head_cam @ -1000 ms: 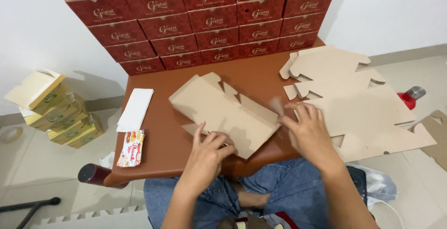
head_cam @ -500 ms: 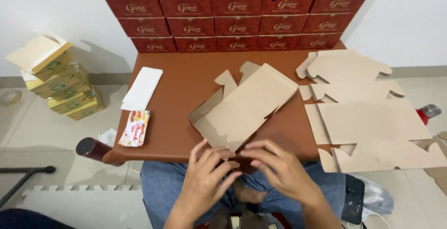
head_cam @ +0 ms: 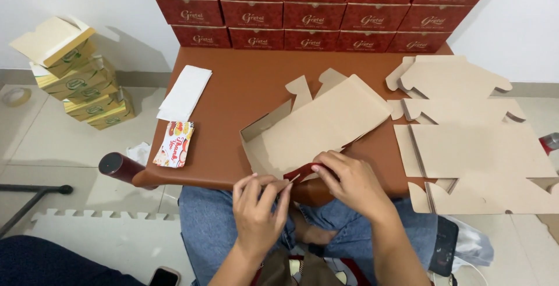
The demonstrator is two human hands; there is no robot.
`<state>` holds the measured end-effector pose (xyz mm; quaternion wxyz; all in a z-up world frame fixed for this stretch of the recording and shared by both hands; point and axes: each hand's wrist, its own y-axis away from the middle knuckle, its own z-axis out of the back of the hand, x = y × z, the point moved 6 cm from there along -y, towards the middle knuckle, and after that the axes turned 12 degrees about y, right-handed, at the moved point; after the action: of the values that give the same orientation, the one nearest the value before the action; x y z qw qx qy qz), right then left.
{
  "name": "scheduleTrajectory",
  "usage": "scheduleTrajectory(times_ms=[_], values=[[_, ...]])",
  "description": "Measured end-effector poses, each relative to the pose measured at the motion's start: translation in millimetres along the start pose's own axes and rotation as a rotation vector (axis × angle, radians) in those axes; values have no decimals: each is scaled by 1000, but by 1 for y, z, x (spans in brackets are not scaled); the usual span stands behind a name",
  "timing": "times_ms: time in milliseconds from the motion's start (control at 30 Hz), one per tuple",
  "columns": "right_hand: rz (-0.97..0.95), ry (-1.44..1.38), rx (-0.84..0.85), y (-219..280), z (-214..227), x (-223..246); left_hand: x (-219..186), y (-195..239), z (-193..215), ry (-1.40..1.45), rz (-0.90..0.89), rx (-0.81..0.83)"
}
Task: Assembling small cardboard boxes from flat templates and stacking them.
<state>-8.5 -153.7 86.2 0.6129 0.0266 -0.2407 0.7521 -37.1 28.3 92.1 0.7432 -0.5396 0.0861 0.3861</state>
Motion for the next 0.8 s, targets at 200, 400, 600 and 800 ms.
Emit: scheduleTrajectory(times_ms=[200,400,600,800], values=[[59,-65,2,2,1,12,3,0,-23,-18,-110,100],[-61,-24,-360,17,21,-1,0,-5,-22,-15,-154,90],[-301,45,-295,20,6,-56,8,-6,-27,-134,-107,67],[-146,-200,-240,25,15,-60,11,-8,-26,-109,-66,70]])
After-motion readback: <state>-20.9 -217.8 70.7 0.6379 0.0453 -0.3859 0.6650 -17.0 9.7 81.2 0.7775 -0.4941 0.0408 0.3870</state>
